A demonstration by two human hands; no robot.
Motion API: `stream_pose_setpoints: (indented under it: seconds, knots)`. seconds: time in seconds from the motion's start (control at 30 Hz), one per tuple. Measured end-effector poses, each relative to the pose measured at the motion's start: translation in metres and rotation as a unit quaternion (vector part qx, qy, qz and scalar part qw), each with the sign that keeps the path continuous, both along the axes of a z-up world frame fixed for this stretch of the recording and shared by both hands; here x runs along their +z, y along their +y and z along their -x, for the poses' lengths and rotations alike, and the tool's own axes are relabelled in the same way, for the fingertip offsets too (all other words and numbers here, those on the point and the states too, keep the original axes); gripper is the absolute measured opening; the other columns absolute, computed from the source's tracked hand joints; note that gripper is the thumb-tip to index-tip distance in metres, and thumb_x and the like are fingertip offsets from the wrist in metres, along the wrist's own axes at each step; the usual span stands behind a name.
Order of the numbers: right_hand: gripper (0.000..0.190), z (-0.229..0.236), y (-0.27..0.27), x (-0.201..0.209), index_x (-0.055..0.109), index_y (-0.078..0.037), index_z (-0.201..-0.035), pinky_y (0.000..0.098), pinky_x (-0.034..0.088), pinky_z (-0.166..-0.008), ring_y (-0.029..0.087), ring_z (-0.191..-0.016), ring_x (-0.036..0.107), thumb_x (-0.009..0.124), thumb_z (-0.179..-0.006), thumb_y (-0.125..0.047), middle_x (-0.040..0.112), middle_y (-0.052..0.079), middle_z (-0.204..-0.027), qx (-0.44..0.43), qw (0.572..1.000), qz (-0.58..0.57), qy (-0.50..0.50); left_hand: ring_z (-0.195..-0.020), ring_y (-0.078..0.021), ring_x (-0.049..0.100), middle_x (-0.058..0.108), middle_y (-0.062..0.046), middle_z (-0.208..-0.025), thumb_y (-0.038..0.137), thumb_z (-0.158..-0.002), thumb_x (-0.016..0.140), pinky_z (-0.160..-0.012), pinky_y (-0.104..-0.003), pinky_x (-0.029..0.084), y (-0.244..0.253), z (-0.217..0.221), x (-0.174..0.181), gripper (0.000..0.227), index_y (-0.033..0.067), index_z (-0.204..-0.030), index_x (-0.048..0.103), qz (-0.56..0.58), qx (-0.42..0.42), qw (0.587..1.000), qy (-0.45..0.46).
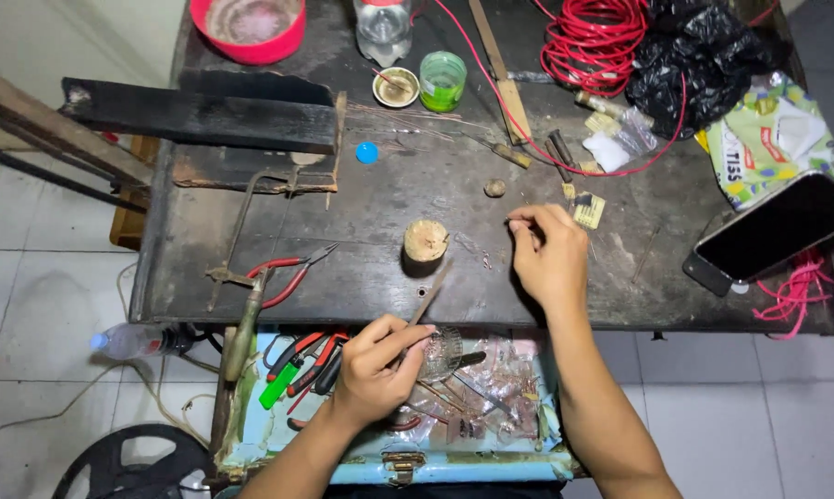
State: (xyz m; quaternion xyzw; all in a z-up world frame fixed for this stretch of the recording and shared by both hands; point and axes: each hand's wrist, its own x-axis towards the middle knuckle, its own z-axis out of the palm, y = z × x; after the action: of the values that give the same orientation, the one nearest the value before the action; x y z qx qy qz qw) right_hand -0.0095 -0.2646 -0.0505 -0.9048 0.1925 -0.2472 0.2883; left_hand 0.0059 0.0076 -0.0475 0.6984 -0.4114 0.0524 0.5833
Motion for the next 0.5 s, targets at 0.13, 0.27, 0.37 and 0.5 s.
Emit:
stream_pose_setpoints:
  seconds: [0.13,0.27,0.37,0.5]
  knots:
    - [0.008,0.018,0.038,0.047,0.073,-0.008,-0.098,0.0317,0.049,-0.082,0.020,-0.089,0.065,0.065,-0.098,-0.009,0.071,0.005,-0.098,0.072,0.992,-0.031,-0.099,-0.054,-0.0103,0.048,0.064,-0.007,-0.081,-0.002,-0.089,0.072,-0.048,-0.024,0.038,-0.003,0.003,0.031,0.014,-0.0008,-0.103,0.076,0.007,0.062,0.998,0.027]
    - [0.008,0.035,0.079,0.070,0.075,-0.006,-0.096,0.0295,0.053,-0.079,0.019,-0.086,0.067,0.068,-0.094,-0.002,0.070,0.009,-0.093,0.113,0.980,-0.084,-0.142,-0.057,-0.0094,0.052,0.063,-0.006,-0.080,0.001,-0.088,0.075,-0.051,-0.022,0.041,-0.010,0.003,0.062,0.014,0.0022,-0.102,0.077,0.017,0.082,0.991,0.103]
    - [0.008,0.041,0.098,0.074,0.075,-0.007,-0.095,0.0287,0.053,-0.077,0.019,-0.082,0.066,0.069,-0.094,-0.002,0.068,0.010,-0.089,0.135,0.974,-0.095,-0.156,-0.059,-0.0082,0.051,0.061,-0.005,-0.080,0.003,-0.088,0.078,-0.054,-0.021,0.043,-0.015,0.000,0.065,0.016,0.0051,-0.104,0.077,0.031,0.081,0.988,0.130]
    - [0.008,0.043,0.108,0.069,0.074,-0.006,-0.098,0.0272,0.054,-0.072,0.019,-0.078,0.064,0.070,-0.093,-0.001,0.066,0.011,-0.088,0.161,0.966,-0.098,-0.176,-0.064,-0.0078,0.053,0.060,-0.003,-0.080,0.008,-0.089,0.078,-0.058,-0.021,0.044,-0.018,-0.005,0.057,0.015,0.0085,-0.104,0.077,0.055,0.072,0.979,0.182]
